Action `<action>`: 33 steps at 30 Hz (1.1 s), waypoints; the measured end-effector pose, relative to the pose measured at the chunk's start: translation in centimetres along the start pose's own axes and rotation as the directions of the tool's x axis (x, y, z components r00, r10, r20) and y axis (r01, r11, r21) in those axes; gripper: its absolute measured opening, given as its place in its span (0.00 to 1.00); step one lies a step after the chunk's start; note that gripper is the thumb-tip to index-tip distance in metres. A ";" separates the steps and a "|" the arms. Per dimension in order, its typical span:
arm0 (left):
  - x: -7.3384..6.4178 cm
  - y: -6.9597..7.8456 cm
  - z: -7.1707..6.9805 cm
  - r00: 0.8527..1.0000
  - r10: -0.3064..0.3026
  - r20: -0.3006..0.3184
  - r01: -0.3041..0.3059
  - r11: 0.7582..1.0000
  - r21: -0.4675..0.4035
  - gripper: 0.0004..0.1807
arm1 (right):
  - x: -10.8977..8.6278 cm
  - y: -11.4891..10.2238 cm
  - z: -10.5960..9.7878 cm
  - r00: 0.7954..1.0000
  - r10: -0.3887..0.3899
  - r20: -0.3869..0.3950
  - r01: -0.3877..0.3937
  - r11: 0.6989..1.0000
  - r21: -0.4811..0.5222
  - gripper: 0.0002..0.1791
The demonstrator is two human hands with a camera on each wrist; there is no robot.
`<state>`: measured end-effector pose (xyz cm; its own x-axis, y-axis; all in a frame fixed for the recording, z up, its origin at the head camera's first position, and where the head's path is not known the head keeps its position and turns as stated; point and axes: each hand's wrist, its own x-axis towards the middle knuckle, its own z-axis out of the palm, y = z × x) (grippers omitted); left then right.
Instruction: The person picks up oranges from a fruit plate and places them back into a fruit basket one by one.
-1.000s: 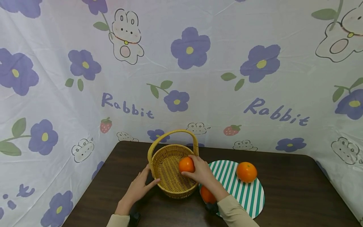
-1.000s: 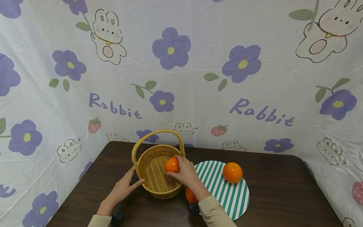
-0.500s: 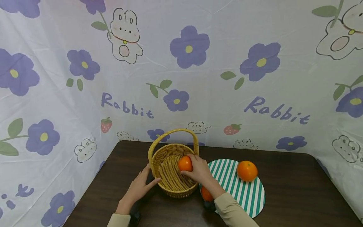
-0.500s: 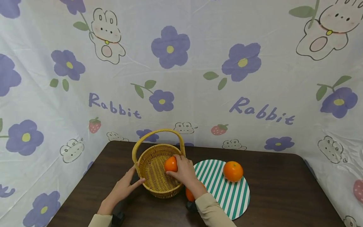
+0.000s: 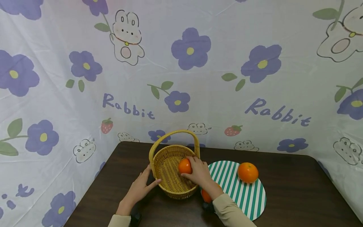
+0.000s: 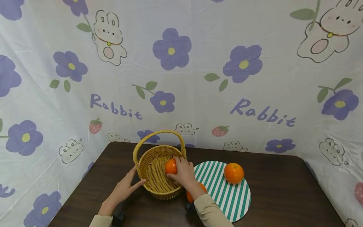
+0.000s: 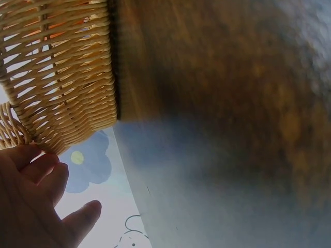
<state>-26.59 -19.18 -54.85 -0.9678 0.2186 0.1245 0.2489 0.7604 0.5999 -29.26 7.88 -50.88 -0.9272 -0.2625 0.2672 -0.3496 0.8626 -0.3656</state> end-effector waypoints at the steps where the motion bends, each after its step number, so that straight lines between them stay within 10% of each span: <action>1: 0.0 0.0 0.0 1.000 0.004 -0.004 -0.004 1.000 -0.002 0.48 | 0.0 0.0 0.0 1.000 0.002 0.002 -0.002 1.000 -0.004 0.41; 33: 0.1 -0.5 0.3 1.000 0.014 -0.004 -0.014 1.000 -0.009 0.47 | -2.6 0.3 -3.8 0.995 -0.087 -0.050 0.091 0.991 0.095 0.37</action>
<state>-26.81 -19.34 -55.38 -0.9643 0.2274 0.1359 0.2626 0.7517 0.6050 -26.43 10.50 -48.32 -0.8855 -0.3145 0.3419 -0.4438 0.7902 -0.4227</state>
